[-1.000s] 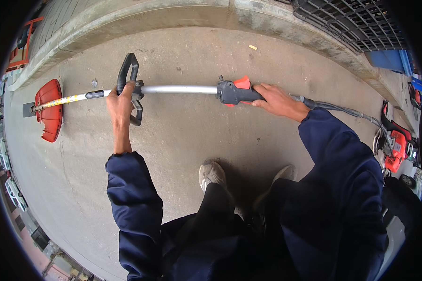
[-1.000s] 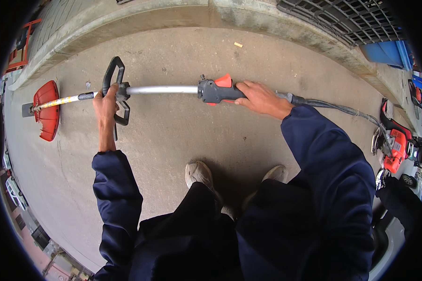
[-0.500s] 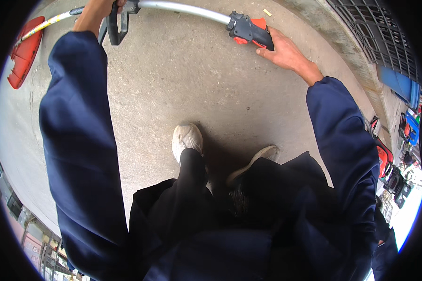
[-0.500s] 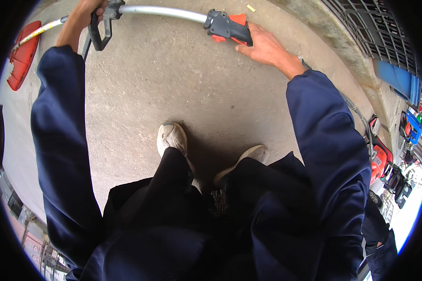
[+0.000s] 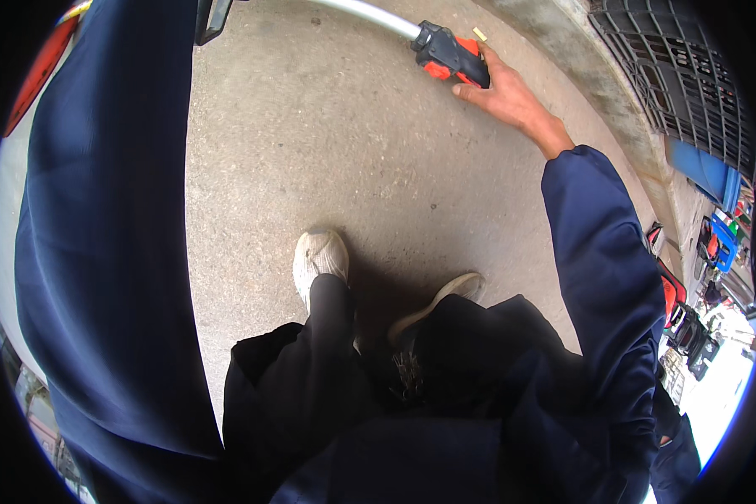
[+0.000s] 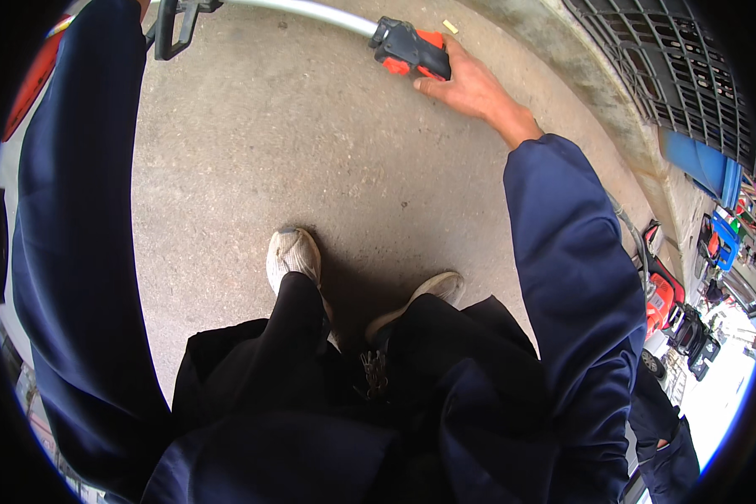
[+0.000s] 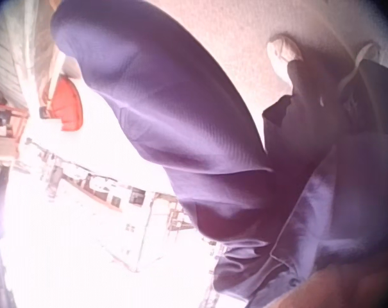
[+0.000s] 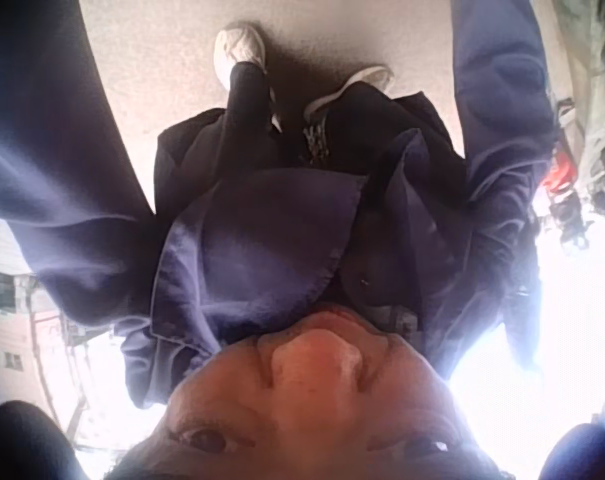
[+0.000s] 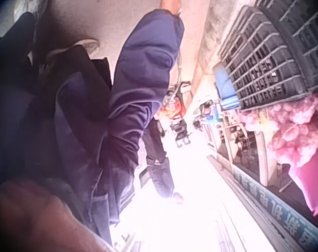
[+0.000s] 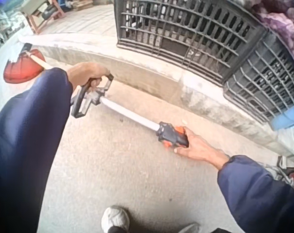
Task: The person repairs a red chainsaw by removing and reattaching its cover and adjusting internal components with a screwdriver. They then move to a red string trimmer, adjust its pull-start mechanism, and attempt to start the engine.
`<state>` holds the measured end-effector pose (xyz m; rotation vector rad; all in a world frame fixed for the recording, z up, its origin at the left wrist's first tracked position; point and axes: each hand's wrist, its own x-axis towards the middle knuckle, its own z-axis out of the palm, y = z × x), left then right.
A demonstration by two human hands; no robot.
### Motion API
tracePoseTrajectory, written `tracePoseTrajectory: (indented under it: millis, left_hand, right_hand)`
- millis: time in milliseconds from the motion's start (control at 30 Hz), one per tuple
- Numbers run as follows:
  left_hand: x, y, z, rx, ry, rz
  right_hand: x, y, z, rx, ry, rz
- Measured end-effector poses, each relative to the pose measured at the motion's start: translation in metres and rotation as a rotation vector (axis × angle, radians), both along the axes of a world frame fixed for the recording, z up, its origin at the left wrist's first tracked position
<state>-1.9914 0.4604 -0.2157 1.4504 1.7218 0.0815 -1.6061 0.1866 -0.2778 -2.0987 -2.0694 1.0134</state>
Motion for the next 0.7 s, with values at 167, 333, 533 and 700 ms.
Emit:
tracePoseTrajectory:
  millis: [167, 333, 533, 700]
  left_hand:
    - [0.008, 0.006, 0.001, 0.012, -0.063, -0.005]
    - [0.011, 0.009, 0.005, 0.001, -0.026, -0.016]
    - [-0.002, 0.009, 0.009, -0.031, -0.184, -0.026]
    - [-0.022, -0.029, 0.016, 0.039, -0.445, 0.014]
  right_hand:
    - [-0.002, -0.002, -0.022, 0.257, -0.175, 0.096]
    - [-0.003, 0.006, -0.042, 0.272, -0.241, 0.051]
    - [-0.004, 0.009, -0.039, 0.284, -0.206, 0.060]
    - [-0.001, 0.012, -0.032, 0.240, -0.161, 0.062]
